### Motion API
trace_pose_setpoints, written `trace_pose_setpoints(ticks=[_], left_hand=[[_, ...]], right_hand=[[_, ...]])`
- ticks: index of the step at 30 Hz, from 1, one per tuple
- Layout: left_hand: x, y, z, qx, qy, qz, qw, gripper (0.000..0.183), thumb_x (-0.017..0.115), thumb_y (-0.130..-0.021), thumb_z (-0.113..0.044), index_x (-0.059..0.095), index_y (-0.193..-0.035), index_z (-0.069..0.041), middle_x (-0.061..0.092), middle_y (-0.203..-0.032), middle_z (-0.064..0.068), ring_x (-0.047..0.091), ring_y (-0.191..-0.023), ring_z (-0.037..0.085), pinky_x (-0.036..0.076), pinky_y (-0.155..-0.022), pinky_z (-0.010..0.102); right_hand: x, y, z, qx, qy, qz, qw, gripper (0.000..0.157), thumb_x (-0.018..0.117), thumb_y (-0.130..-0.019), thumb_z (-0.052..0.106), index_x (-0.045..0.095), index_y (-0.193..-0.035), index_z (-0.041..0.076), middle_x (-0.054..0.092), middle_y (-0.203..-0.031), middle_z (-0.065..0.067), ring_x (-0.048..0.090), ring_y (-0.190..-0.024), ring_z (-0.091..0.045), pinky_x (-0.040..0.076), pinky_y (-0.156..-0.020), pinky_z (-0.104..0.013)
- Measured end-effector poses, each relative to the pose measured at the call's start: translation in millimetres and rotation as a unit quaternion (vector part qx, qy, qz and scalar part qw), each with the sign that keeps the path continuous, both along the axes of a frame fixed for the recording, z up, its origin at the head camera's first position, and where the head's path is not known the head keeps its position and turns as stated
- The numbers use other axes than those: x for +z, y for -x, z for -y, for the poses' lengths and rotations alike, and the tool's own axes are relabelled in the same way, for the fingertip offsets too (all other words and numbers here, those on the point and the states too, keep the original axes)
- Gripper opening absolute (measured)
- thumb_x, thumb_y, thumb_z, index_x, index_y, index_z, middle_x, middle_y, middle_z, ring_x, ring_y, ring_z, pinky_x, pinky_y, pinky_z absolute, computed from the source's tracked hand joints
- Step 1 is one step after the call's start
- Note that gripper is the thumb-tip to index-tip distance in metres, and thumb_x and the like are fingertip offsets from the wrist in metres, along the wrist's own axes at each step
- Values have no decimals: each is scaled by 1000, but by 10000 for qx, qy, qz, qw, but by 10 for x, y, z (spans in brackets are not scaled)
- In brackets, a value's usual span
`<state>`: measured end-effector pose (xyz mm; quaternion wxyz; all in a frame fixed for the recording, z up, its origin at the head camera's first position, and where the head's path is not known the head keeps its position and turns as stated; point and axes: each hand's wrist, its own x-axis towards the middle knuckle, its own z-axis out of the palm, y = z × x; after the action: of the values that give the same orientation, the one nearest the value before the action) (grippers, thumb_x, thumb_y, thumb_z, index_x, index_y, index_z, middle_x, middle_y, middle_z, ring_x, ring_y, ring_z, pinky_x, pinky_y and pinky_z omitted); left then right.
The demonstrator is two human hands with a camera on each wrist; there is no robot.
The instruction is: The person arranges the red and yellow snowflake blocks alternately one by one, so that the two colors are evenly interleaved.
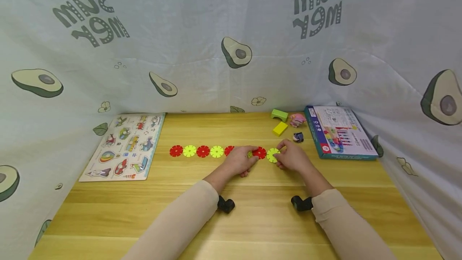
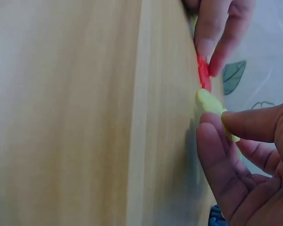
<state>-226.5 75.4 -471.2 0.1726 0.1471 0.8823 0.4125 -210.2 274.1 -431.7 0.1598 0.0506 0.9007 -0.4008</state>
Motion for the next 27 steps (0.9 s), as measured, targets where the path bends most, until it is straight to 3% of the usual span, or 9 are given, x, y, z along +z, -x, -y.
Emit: trace_pose_setpoints(ticks=[9, 17, 21, 27], left_hand=[[-7, -26, -48, 0, 111, 44, 9999, 41, 59, -91, -31, 51, -131, -33, 51, -44, 1, 52, -34, 15, 47, -35, 26], [9, -40, -75, -11, 201, -48, 9998, 42, 60, -91, -31, 51, -132, -32, 51, -43, 0, 51, -33, 14, 47, -35, 25], [3, -49, -42, -64, 211, -149, 9996, 45, 59, -90, -35, 48, -134, -33, 50, -43, 0, 52, -34, 14, 47, -37, 25], [-5, -50, 196, -453, -88, -547, 9974, 47, 56, -91, -37, 45, -136, -29, 53, -45, -2, 54, -37, 13, 46, -48, 26]], right_hand=[[-4, 75, -16, -224, -689, 271, 9970, 32, 57, -92, 22, 45, -113, 1, 61, -75, -10, 58, -62, -22, 52, -58, -30], [-25, 72, -53, -254, -914, 268, 9951, 31, 57, -92, 25, 46, -112, 4, 60, -73, -9, 56, -61, -22, 48, -54, -27], [38, 38, -34, -145, -1020, 26, 9947, 35, 54, -94, 30, 46, -117, 4, 60, -77, -11, 56, -63, -22, 48, -57, -29], [238, -29, -32, -57, -1347, -808, 9876, 46, 53, -92, 42, 47, -120, 6, 55, -94, -15, 52, -72, -25, 47, -57, -29]])
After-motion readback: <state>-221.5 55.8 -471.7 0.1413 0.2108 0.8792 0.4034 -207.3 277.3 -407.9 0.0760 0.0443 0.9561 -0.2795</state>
